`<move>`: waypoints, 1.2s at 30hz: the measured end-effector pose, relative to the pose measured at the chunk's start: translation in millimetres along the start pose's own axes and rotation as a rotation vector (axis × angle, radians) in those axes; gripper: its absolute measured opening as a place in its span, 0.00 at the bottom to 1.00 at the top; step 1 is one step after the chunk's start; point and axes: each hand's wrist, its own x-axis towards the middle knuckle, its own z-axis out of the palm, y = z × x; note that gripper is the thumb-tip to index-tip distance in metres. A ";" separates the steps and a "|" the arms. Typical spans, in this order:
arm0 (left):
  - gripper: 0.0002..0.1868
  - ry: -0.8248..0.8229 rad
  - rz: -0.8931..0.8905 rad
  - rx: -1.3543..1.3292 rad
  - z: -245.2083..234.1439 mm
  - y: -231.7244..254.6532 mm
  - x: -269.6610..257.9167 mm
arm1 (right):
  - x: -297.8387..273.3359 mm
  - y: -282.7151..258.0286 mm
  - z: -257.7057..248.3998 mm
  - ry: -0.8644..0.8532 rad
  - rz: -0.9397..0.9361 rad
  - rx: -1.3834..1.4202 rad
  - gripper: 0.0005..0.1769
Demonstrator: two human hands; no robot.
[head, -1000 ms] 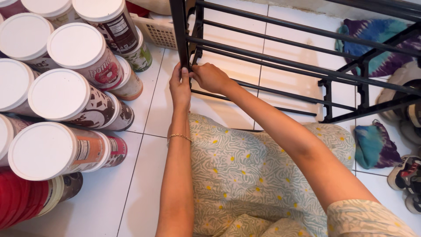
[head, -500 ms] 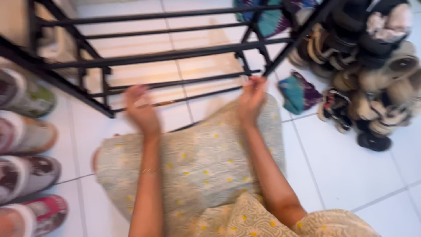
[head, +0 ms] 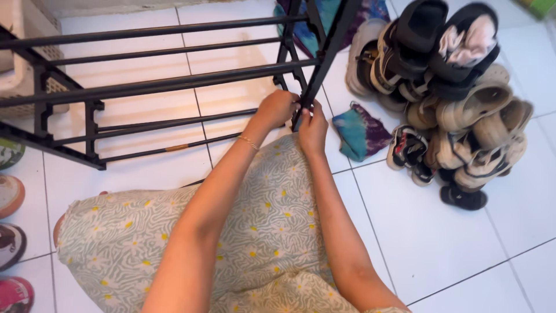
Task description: The person assembles a black metal shoe rack by inserting horizontal bars into the side frames. They sit on the floor, align the bars with the frame slots, and push them into place one by one.
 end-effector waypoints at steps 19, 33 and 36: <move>0.09 0.047 -0.020 -0.027 -17.8 19.6 -16.1 | -1.7 -30.1 -4.0 -0.049 0.015 -0.035 0.15; 0.08 0.125 0.013 0.015 -23.1 24.5 -15.6 | 0.5 -40.7 -5.5 -0.061 -0.006 -0.074 0.14; 0.08 0.392 0.178 0.162 -27.3 26.6 -31.8 | -0.9 -34.7 -6.5 -0.064 -0.031 -0.033 0.14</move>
